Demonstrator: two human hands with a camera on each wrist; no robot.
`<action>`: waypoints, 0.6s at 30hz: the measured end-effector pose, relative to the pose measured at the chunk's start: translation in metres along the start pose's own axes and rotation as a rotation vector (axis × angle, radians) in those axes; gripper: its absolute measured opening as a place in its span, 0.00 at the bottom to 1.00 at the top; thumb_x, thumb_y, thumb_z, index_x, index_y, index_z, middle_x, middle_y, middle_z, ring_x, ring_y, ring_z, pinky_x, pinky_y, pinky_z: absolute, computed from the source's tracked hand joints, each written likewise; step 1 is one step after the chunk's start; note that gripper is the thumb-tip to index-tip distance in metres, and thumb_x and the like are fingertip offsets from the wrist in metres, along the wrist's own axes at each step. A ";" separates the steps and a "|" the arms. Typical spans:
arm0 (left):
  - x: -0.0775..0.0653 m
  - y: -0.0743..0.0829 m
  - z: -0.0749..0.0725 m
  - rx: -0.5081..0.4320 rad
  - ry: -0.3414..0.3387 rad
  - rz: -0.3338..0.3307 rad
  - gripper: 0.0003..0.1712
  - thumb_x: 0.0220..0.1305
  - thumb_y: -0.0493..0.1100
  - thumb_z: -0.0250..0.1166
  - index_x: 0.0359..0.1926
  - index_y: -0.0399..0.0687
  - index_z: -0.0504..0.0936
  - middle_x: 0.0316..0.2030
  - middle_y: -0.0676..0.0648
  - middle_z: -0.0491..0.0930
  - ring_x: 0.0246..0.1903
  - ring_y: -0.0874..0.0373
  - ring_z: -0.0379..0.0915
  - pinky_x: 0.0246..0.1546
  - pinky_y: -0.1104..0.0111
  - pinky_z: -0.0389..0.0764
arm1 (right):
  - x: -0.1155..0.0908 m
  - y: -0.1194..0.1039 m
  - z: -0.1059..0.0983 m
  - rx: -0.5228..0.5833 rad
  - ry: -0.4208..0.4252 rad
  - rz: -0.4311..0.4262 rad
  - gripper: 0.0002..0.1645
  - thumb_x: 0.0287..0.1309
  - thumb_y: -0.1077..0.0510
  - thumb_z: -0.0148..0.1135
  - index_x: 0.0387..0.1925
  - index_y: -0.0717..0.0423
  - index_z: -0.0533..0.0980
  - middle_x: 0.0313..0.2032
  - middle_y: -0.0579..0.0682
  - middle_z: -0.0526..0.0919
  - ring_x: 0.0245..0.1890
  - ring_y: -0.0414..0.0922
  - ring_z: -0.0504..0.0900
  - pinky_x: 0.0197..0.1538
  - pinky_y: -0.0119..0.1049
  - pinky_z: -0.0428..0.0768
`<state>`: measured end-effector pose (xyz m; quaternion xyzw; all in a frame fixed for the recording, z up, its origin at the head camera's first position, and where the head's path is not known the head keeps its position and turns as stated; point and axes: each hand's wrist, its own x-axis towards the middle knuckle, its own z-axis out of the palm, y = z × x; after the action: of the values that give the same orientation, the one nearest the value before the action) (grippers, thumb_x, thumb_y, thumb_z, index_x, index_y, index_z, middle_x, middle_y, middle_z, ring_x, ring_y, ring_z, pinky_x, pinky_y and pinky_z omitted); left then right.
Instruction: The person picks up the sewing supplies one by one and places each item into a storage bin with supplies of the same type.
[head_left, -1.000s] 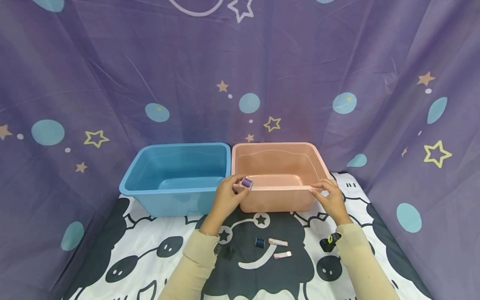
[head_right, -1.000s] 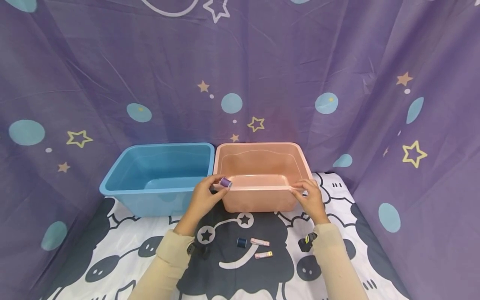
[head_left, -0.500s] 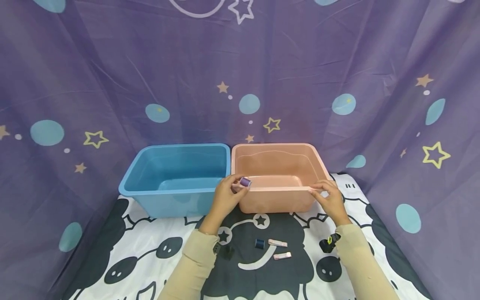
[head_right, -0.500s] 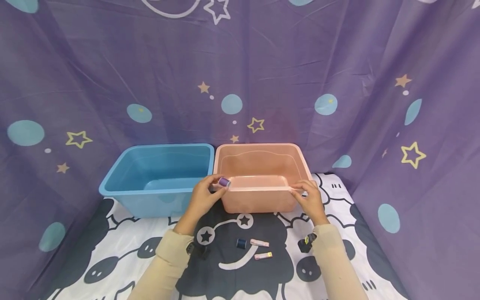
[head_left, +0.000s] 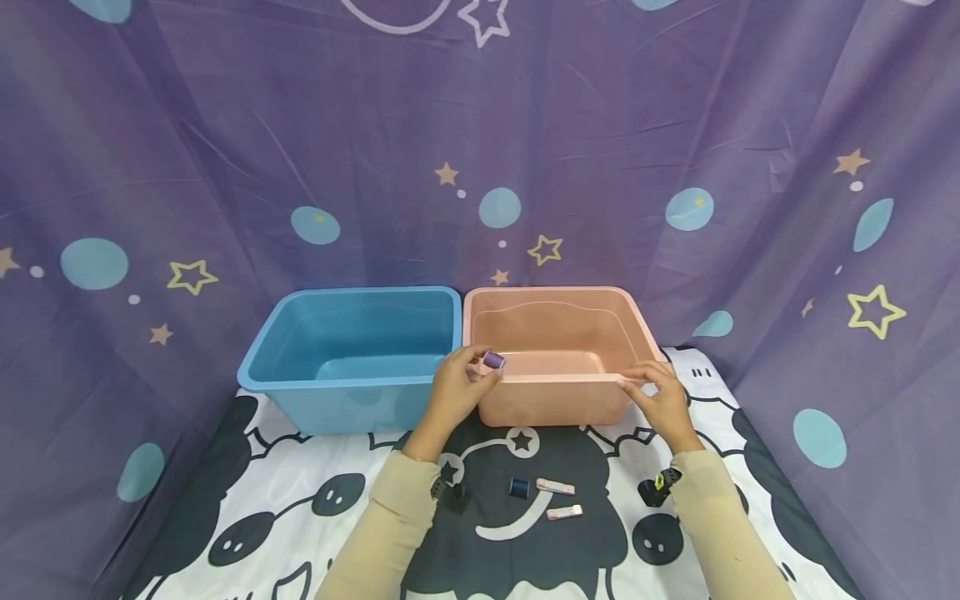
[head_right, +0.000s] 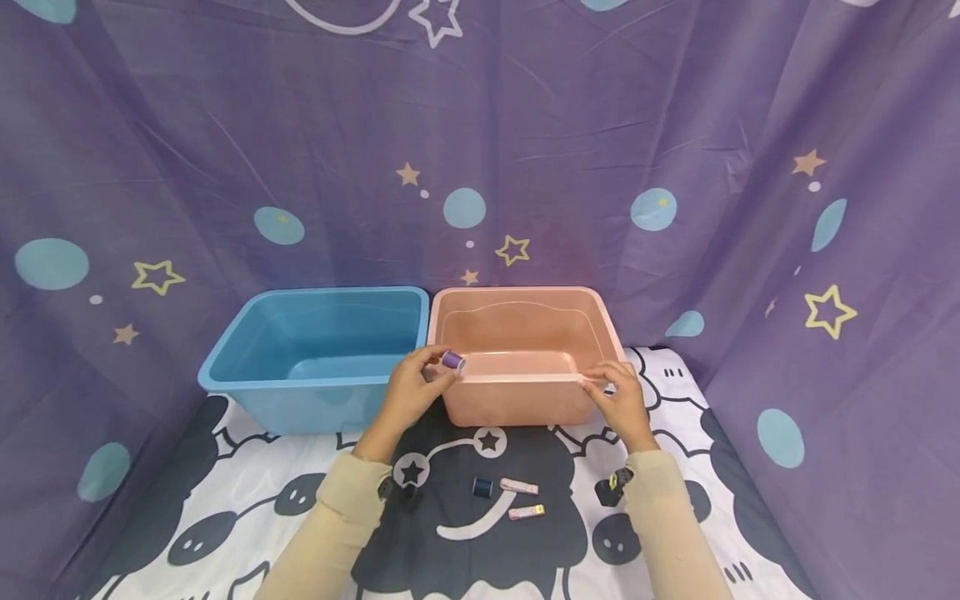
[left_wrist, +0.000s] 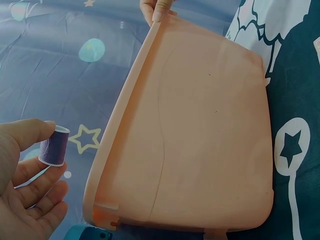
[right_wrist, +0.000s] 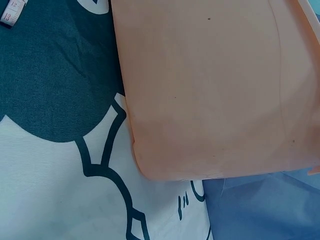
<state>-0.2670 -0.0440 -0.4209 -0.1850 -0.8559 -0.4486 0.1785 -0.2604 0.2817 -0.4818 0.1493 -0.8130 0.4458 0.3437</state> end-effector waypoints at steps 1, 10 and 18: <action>0.001 0.000 0.000 0.004 0.001 0.001 0.22 0.52 0.41 0.70 0.48 0.38 0.80 0.39 0.40 0.80 0.37 0.49 0.74 0.34 0.63 0.77 | 0.000 0.006 0.000 0.000 -0.003 0.002 0.12 0.40 0.75 0.70 0.32 0.68 0.81 0.32 0.60 0.82 0.42 0.51 0.71 0.51 0.22 0.62; 0.003 -0.001 0.003 0.013 0.009 0.001 0.22 0.53 0.41 0.70 0.49 0.38 0.80 0.39 0.40 0.80 0.33 0.50 0.73 0.33 0.63 0.76 | -0.003 0.008 -0.002 -0.022 -0.017 -0.011 0.12 0.40 0.72 0.72 0.32 0.64 0.82 0.32 0.55 0.83 0.42 0.44 0.72 0.50 0.22 0.63; 0.009 -0.005 0.004 0.041 0.030 0.020 0.22 0.51 0.40 0.71 0.48 0.37 0.81 0.38 0.40 0.81 0.33 0.50 0.74 0.33 0.62 0.75 | 0.002 -0.011 -0.003 0.002 -0.015 -0.022 0.12 0.41 0.76 0.69 0.32 0.68 0.81 0.31 0.62 0.82 0.40 0.56 0.72 0.50 0.22 0.63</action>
<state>-0.2773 -0.0422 -0.4221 -0.1834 -0.8603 -0.4318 0.1995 -0.2543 0.2784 -0.4728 0.1620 -0.8134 0.4417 0.3421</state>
